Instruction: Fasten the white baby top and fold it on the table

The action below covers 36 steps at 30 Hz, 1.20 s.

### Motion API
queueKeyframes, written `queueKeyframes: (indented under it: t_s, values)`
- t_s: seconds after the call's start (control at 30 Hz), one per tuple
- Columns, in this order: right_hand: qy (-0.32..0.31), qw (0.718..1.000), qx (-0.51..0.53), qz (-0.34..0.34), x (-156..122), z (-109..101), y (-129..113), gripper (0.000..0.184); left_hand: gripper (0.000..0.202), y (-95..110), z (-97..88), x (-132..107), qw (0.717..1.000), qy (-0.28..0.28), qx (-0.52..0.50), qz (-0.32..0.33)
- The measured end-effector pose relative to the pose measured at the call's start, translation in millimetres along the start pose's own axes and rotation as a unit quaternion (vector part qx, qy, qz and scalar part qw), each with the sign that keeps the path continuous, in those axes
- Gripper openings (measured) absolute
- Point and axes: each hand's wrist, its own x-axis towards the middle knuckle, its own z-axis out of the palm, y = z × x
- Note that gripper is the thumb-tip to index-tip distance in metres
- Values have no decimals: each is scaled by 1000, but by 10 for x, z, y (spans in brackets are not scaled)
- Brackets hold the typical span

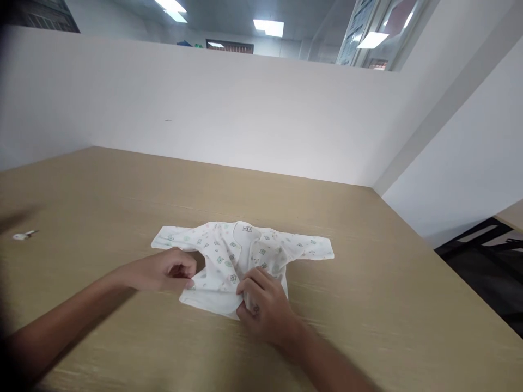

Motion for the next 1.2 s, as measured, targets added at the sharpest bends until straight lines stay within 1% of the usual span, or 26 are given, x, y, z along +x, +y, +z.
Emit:
queueKeyframes:
  t_s: [0.07,0.1,0.13,0.17,0.2,0.23,0.27,0.3,0.33,0.37,0.4,0.47,0.57,0.63,0.7,0.73,0.83,0.87,0.9,0.93,1.0,1.03,1.07,1.13,1.17,1.2]
  values:
    - [-76,997,22,-13,-15,-95,-16,26,55,-2,-95,-70,998,-54,10,-12]
    - [-112,993,38,-15,-22,-142,-11,31,59,-6,-123,-90,997,-78,12,-9]
    - [-136,989,54,-13,-30,-185,5,38,65,-9,-130,-97,996,-85,7,8]
    - [-140,988,62,-6,-37,-224,32,41,69,-10,-116,-89,997,-64,-6,32]
    - [-129,990,59,5,-43,-258,71,38,71,-8,-81,-70,998,-18,-17,57]
    - [-112,993,45,16,-50,-286,118,30,69,-4,-30,-41,996,42,-17,80]
    - [-100,994,23,28,-57,-308,169,21,62,0,30,-6,990,102,1,96]
    - [-97,994,-1,41,-63,-325,220,16,49,2,93,32,983,146,42,105]
    - [-104,993,-22,57,-70,-339,265,15,34,0,151,69,975,167,96,114]
    - [-120,989,-37,76,-76,-351,300,18,25,-10,199,104,965,169,155,126]
    - [-143,984,-43,93,-83,-362,321,20,22,-28,234,135,955,160,207,140]
    - [-188,975,-33,115,-94,-384,315,21,23,-90,269,185,935,147,279,164]
    - [-238,963,5,127,-101,-409,214,21,29,-208,278,229,909,164,326,203]
    - [-252,959,38,123,-88,-413,130,21,28,-253,288,241,898,182,323,238]
    - [-237,962,70,118,-48,-406,76,19,22,-226,305,255,903,199,284,252]
    - [-216,966,83,117,-13,-398,71,18,21,-178,311,271,910,212,256,247]
    - [-111,985,64,117,145,-364,165,18,29,79,302,399,929,246,187,205]
    - [-77,990,32,112,211,-349,230,16,32,181,288,473,933,245,182,192]
    - [-54,993,-13,101,278,-333,307,14,32,277,270,561,940,227,183,177]
    - [-46,993,-63,91,346,-317,389,16,29,359,250,656,946,197,186,178]
    - [-75,981,-156,85,473,-297,549,35,16,468,210,838,953,160,191,175]
    - [-104,972,-188,94,530,-297,617,38,14,494,192,910,955,149,191,170]
    - [-133,963,-207,111,580,-305,671,35,15,505,176,963,957,143,188,166]
    - [-173,950,-208,154,657,-343,742,17,15,495,149,1013,962,130,176,160]
    - [-180,949,-192,173,683,-371,761,11,14,482,137,1015,965,123,166,158]
    - [-182,950,-172,187,702,-402,773,10,12,468,126,1010,969,116,155,155]
